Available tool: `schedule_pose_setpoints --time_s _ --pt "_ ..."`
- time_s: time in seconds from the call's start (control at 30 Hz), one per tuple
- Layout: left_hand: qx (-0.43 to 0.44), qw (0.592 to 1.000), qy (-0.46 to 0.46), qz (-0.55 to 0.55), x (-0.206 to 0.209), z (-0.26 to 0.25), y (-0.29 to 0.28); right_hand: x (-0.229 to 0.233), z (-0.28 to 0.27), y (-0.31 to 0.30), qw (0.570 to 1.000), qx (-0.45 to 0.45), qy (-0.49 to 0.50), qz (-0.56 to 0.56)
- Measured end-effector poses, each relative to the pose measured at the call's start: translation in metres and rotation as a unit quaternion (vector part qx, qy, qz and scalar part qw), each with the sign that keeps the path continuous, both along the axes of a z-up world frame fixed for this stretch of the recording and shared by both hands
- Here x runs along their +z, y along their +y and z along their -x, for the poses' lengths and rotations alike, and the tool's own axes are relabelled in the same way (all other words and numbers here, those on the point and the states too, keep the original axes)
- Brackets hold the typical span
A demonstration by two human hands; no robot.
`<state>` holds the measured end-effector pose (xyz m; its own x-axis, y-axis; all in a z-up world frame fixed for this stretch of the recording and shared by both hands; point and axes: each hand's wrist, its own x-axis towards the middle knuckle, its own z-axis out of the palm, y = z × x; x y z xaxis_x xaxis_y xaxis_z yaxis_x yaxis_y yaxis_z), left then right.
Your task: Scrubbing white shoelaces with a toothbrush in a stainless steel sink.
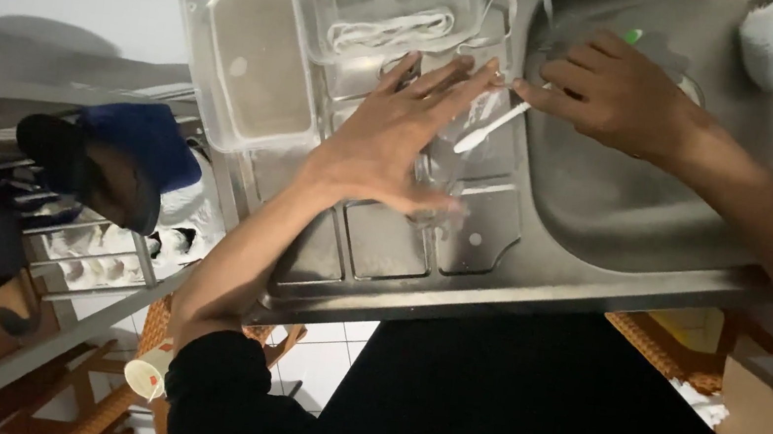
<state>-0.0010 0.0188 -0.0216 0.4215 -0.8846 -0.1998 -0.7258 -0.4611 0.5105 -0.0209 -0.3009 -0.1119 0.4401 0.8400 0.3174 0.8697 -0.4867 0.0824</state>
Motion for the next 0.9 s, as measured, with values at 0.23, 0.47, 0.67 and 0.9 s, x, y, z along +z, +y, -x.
schedule_pose_setpoints --time_s 0.23,0.47,0.67,0.9 --pt "0.03 0.999 -0.024 0.032 -0.009 0.0 0.0 0.008 -0.002 0.007 0.999 0.005 -0.026 -0.037" --pt "0.024 1.0 -0.014 0.0 -0.002 0.0 -0.003 0.033 -0.021 0.011 0.941 -0.196 0.273 0.047" --pt "0.031 0.999 0.007 -0.028 0.003 0.0 -0.006 -0.013 -0.021 -0.012 0.992 -0.073 0.093 0.041" --pt "0.021 0.999 -0.008 -0.023 0.004 0.001 -0.008 -0.044 0.001 -0.008 0.984 0.047 0.116 -0.124"
